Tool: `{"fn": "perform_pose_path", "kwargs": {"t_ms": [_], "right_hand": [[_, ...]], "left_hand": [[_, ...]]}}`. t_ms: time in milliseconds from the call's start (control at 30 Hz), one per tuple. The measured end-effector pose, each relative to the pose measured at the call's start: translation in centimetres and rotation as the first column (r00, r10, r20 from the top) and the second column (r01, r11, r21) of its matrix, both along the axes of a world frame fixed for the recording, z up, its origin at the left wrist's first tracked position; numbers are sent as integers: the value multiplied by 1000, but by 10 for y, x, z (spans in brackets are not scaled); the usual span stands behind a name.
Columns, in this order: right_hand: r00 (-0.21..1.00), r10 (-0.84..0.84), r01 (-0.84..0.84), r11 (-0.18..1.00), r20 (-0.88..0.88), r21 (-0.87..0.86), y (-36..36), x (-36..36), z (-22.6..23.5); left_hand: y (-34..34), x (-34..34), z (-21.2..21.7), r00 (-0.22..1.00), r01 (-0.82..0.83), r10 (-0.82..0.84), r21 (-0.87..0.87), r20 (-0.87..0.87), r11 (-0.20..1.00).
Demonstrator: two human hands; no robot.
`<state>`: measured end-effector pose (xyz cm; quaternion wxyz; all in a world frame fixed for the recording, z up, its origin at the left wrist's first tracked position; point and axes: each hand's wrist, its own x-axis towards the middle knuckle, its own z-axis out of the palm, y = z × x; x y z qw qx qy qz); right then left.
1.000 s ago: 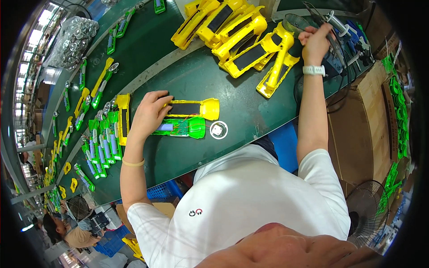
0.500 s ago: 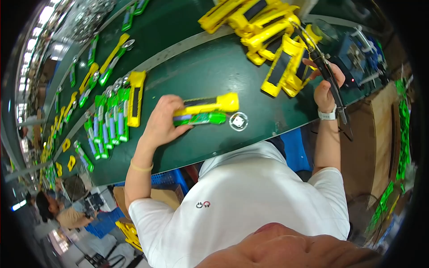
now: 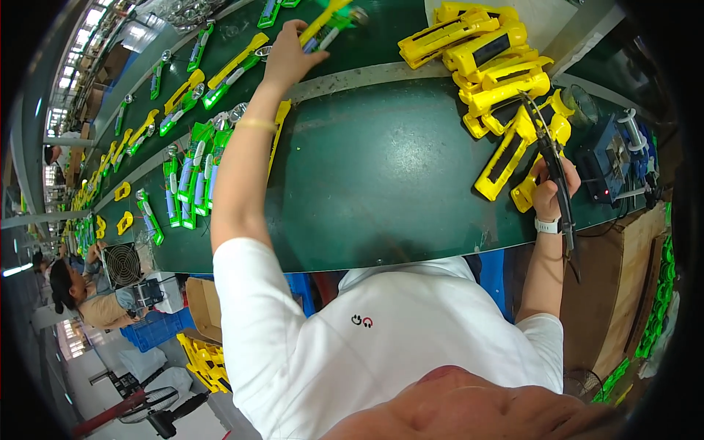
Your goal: Soldering wires onto circuit boards for the assembly of solar-powered flashlights.
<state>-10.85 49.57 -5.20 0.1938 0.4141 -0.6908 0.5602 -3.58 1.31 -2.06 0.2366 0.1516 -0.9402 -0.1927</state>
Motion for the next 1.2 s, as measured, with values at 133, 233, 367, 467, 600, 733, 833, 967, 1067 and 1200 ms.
{"fn": "perform_pose_path", "kwargs": {"t_ms": [133,233,367,467,600,733,833,967,1067,1200], "right_hand": [[992,-120,123,969,27,-213,-11,12,7],[969,-195,234,920,151,-314,-7,18,20],[931,-246,341,849,269,-404,-7,18,26],[944,-5,185,834,330,-520,-22,21,29],[867,238,132,738,437,-662,-30,36,18],[859,293,3,817,419,-577,-38,59,10],[814,346,-101,876,467,-472,-49,73,9],[758,271,-177,961,594,-213,-70,93,24],[724,238,-236,967,647,-91,-72,99,25],[643,316,-256,947,697,-193,-69,113,17]], "left_hand": [[-26,-28,-16,960,-247,253,-58,123,967],[-29,-34,-28,959,-230,260,-236,108,944],[91,-15,15,986,94,-120,-213,-115,973],[217,21,6,791,557,-574,-139,-212,819],[276,35,1,718,673,-685,-131,-119,728],[229,69,-17,789,609,-614,-139,9,781],[176,109,-1,802,592,-596,-171,32,788],[111,167,4,998,-62,47,-373,-49,926],[88,190,-6,951,-187,281,-485,129,854],[92,196,-22,999,14,-28,-400,-30,916]]}}
